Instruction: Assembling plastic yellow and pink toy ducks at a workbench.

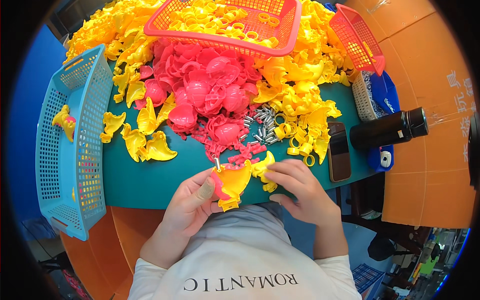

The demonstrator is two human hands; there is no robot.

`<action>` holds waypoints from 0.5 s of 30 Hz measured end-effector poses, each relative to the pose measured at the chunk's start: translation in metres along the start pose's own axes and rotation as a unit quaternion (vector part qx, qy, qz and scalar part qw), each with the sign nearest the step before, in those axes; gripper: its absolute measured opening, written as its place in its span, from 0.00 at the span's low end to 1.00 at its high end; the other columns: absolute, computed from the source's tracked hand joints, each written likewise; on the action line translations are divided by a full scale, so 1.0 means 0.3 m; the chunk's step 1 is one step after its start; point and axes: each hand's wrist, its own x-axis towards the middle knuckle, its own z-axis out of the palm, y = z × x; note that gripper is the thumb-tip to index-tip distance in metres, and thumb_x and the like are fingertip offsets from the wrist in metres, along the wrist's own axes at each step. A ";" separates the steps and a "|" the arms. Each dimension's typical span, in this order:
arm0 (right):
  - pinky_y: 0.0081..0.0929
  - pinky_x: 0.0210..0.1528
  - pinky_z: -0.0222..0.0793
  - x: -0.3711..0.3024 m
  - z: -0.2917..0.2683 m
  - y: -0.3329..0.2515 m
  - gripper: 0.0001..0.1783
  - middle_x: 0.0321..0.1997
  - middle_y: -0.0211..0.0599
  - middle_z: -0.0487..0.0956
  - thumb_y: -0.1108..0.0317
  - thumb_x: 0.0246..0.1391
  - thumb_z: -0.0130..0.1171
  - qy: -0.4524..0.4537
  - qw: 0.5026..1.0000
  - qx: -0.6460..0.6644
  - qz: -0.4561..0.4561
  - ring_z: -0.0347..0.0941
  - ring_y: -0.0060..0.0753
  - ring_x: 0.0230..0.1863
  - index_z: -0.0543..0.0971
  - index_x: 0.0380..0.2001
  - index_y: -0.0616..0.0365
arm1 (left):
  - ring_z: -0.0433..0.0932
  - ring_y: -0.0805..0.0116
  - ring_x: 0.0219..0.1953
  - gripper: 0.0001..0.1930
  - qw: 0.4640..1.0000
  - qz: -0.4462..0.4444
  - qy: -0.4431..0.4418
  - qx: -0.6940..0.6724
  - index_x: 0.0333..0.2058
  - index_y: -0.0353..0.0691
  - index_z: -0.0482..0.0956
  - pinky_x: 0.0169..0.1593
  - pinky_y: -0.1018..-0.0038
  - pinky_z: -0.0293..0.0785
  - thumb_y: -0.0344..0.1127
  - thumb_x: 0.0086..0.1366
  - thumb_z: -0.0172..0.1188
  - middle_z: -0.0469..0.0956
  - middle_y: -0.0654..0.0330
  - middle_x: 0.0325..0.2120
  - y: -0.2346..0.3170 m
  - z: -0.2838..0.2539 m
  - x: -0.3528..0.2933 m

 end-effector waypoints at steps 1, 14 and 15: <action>0.36 0.55 0.68 0.028 -0.004 0.010 0.33 0.54 0.41 0.74 0.75 0.38 0.69 -0.053 0.991 -0.064 -0.104 0.72 0.41 0.53 0.73 0.52 0.57 | 0.77 0.52 0.50 0.30 1.000 0.001 0.001 0.000 0.58 0.28 0.61 0.51 0.59 0.78 0.44 0.66 0.56 0.73 0.46 0.51 0.003 -0.004 -0.001; 0.38 0.61 0.62 0.029 0.014 0.062 0.40 0.56 0.46 0.71 0.74 0.32 0.72 -0.068 0.995 -0.017 -0.068 0.67 0.48 0.59 0.72 0.56 0.59 | 0.75 0.48 0.52 0.28 0.999 -0.032 -0.025 -0.028 0.59 0.28 0.61 0.53 0.57 0.76 0.40 0.68 0.54 0.71 0.44 0.53 0.010 -0.025 0.024; 0.38 0.61 0.62 0.024 0.018 0.074 0.40 0.56 0.46 0.71 0.74 0.32 0.72 -0.069 0.995 -0.016 -0.068 0.67 0.48 0.59 0.72 0.56 0.59 | 0.75 0.48 0.52 0.27 0.999 -0.026 -0.019 -0.013 0.59 0.28 0.61 0.53 0.57 0.76 0.39 0.68 0.54 0.71 0.44 0.53 0.008 -0.024 0.027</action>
